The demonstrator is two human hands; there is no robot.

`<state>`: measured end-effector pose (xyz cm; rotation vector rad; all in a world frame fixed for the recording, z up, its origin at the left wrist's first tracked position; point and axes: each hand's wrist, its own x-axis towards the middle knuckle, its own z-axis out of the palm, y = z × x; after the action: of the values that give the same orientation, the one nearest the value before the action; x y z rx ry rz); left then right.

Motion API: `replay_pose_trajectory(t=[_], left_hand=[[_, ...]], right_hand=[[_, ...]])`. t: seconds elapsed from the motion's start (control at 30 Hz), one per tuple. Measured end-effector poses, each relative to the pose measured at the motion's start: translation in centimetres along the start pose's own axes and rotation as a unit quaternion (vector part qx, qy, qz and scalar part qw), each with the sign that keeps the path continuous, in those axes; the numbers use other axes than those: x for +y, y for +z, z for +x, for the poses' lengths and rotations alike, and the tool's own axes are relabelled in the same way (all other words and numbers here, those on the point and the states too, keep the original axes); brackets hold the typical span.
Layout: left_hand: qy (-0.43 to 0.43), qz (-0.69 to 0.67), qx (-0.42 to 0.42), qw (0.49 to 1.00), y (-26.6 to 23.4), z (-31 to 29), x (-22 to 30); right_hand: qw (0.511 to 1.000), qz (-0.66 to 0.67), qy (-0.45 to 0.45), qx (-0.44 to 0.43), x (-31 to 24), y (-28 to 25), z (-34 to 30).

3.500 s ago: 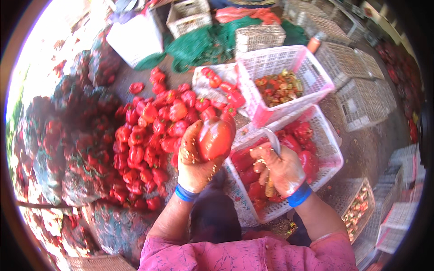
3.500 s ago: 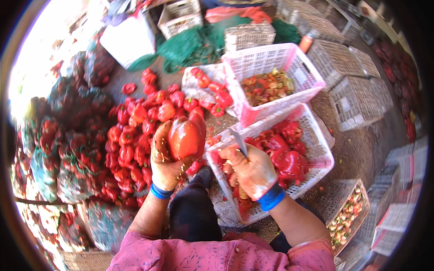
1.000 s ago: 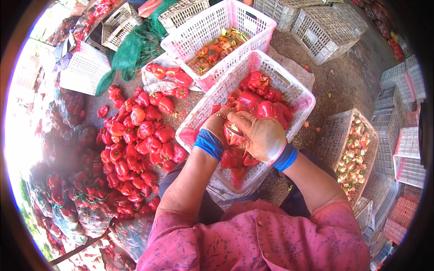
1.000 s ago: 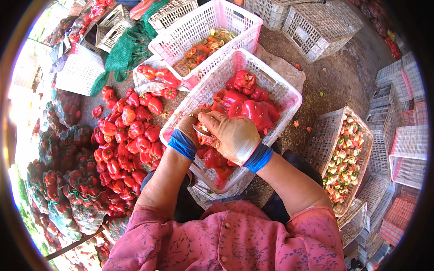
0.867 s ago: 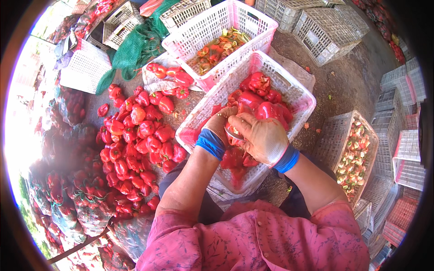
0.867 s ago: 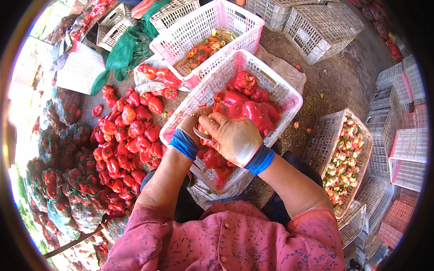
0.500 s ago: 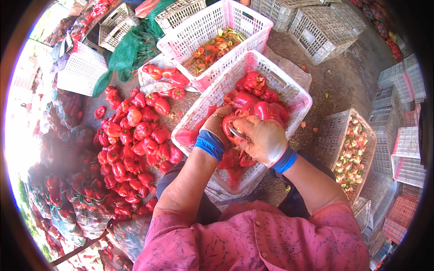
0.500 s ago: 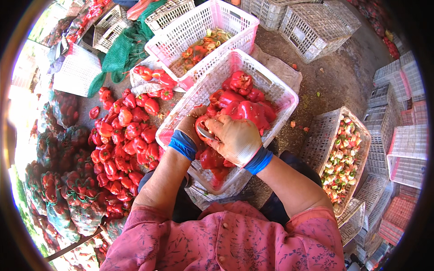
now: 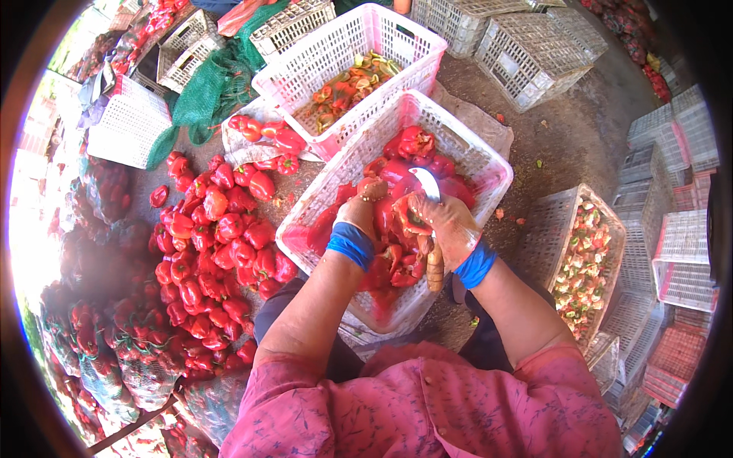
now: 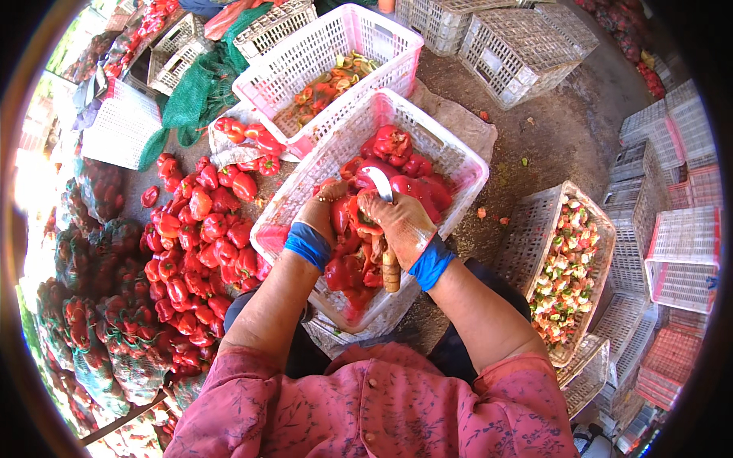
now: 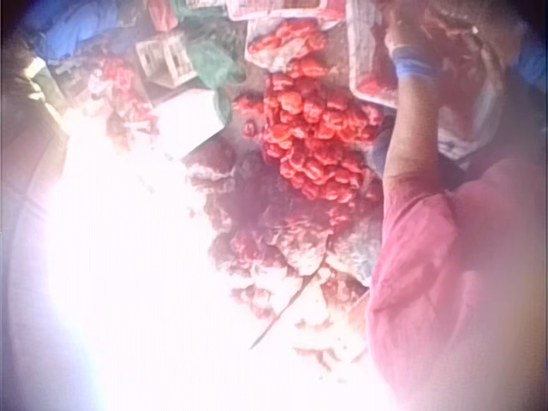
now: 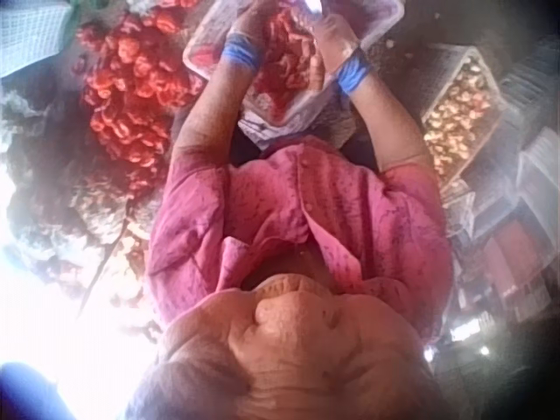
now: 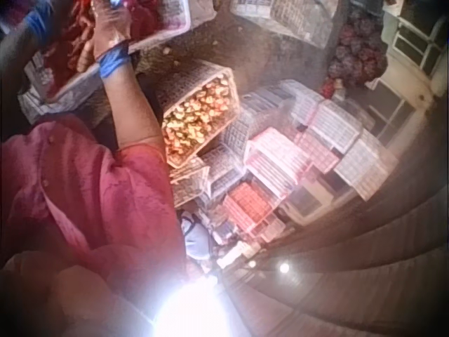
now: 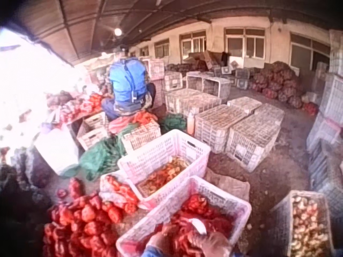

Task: The person de-cores red bell peppers using a knife, placing the cleaned peppers into a plastic crate while discarding the cores and seeds into a separate container.

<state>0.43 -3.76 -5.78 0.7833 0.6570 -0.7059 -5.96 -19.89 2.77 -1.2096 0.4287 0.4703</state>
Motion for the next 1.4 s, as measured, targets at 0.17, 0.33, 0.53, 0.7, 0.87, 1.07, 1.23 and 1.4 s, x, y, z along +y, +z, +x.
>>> replay_pose_trajectory(t=[0.17,0.33,0.53,0.7,0.87,1.07,1.23,1.4], left_hand=[[0.251,0.292,0.104,0.917,-0.6,-0.1,-2.0],[0.268,0.207,-0.031,0.940,3.4,-4.0,-2.8],[0.485,0.776,0.035,0.402,1.8,-4.3,-1.7],[0.236,0.254,0.005,0.938,3.8,-4.1,-1.0],[0.243,0.731,0.016,0.638,2.1,-4.8,-3.0],[0.420,0.569,0.023,0.707,3.6,-8.6,-0.4],[0.456,0.355,0.063,0.814,-0.8,-18.2,7.6],[0.462,0.171,0.193,0.849,-15.8,-17.6,11.5]], right_hand=[[0.967,-0.211,-0.073,0.124,0.2,-1.9,2.5],[0.904,-0.368,-0.150,0.159,0.8,-0.1,2.3],[0.925,-0.268,-0.245,0.112,2.1,0.6,1.8],[0.984,0.010,-0.153,0.091,-0.5,1.1,0.0],[0.944,-0.009,-0.282,0.173,-2.3,-14.3,-3.6],[0.503,-0.783,0.008,0.367,2.0,-45.7,-12.9],[0.773,-0.244,0.003,0.585,2.0,-40.4,-11.9],[0.827,-0.235,-0.055,0.508,-1.7,-30.6,-5.5]])
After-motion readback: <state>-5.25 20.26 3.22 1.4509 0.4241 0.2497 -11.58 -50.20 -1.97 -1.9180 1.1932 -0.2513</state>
